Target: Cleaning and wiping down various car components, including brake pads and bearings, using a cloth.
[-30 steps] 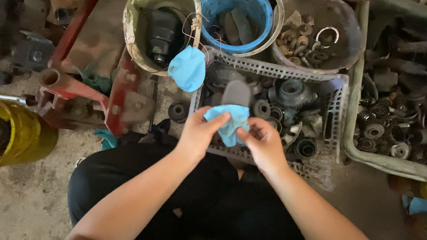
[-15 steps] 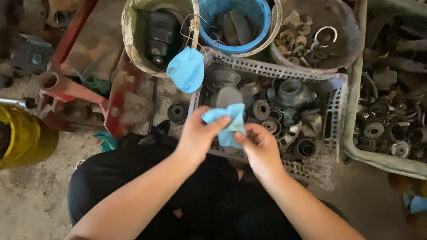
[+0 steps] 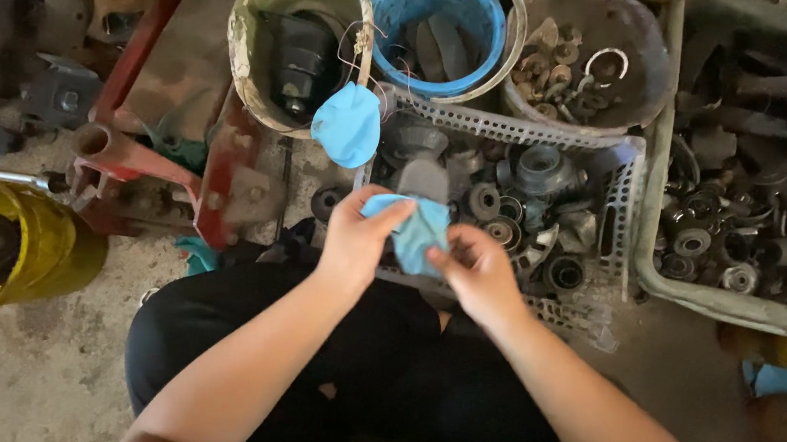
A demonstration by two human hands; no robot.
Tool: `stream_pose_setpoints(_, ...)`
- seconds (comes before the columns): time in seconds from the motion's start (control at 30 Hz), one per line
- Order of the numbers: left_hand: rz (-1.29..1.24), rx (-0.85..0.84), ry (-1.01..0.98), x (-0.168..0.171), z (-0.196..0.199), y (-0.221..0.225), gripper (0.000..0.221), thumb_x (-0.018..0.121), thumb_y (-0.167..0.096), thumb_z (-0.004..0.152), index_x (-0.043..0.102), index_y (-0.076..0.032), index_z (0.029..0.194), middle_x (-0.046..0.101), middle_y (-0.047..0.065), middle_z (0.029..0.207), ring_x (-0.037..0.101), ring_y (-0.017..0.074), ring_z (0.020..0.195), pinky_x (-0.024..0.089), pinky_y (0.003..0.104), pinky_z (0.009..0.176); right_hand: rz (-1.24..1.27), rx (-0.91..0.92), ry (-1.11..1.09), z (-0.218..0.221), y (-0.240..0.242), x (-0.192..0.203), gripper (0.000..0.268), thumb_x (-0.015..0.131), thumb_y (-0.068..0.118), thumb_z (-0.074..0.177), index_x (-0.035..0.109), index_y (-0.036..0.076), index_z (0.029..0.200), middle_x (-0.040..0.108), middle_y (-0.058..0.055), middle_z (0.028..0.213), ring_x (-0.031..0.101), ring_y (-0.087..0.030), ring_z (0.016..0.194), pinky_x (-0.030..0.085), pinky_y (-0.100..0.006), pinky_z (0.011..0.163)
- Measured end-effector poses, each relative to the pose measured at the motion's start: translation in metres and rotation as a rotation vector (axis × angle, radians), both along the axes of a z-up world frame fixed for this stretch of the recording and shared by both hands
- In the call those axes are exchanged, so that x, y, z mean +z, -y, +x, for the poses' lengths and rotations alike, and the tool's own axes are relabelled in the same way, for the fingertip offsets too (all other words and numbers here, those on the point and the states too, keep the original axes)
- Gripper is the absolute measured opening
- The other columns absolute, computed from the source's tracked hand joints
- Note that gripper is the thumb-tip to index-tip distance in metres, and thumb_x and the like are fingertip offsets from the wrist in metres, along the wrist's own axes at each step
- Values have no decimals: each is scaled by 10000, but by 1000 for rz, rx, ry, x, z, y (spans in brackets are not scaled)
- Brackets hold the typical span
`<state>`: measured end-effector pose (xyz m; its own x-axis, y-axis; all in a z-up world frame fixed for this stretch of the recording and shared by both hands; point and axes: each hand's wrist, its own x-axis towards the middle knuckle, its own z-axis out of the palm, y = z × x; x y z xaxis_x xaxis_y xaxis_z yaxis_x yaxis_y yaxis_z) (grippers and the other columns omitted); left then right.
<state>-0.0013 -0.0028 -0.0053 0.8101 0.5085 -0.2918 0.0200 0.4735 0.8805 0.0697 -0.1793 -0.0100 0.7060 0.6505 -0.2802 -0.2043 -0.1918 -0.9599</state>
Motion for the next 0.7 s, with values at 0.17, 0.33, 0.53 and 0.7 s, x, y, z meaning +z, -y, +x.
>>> stream_pose_setpoints(0.17,-99,41,30,4,0,-9,124,784,-77,869,678,-27,909,702,18,842,645,96,767,514,258,701,22,86,-43,-9,3,-16,136,750,102,934,663,18,997,649,16,798,561,-65,677,447,-231,606)
stream_pose_setpoints(0.33,-73,69,67,2,1,10,139,786,-83,882,665,-29,923,704,16,855,640,86,783,520,255,723,52,-54,-48,-5,6,-17,141,730,96,923,671,17,1025,670,8,821,595,-72,719,467,-234,653)
stream_pose_setpoints(0.53,-64,-130,-61,-16,-6,47,179,777,-147,882,626,-53,897,650,-8,787,595,68,725,472,253,636,180,-315,-119,16,19,-37,140,688,88,944,678,10,1060,697,-7,903,625,-84,817,501,-242,767)
stream_pose_setpoints(0.7,30,-177,-159,-24,-5,39,197,779,-174,902,646,-29,890,612,1,745,532,75,673,406,250,575,163,-316,-203,22,16,-50,128,704,85,973,695,-8,1062,659,-8,885,586,-87,803,463,-256,736)
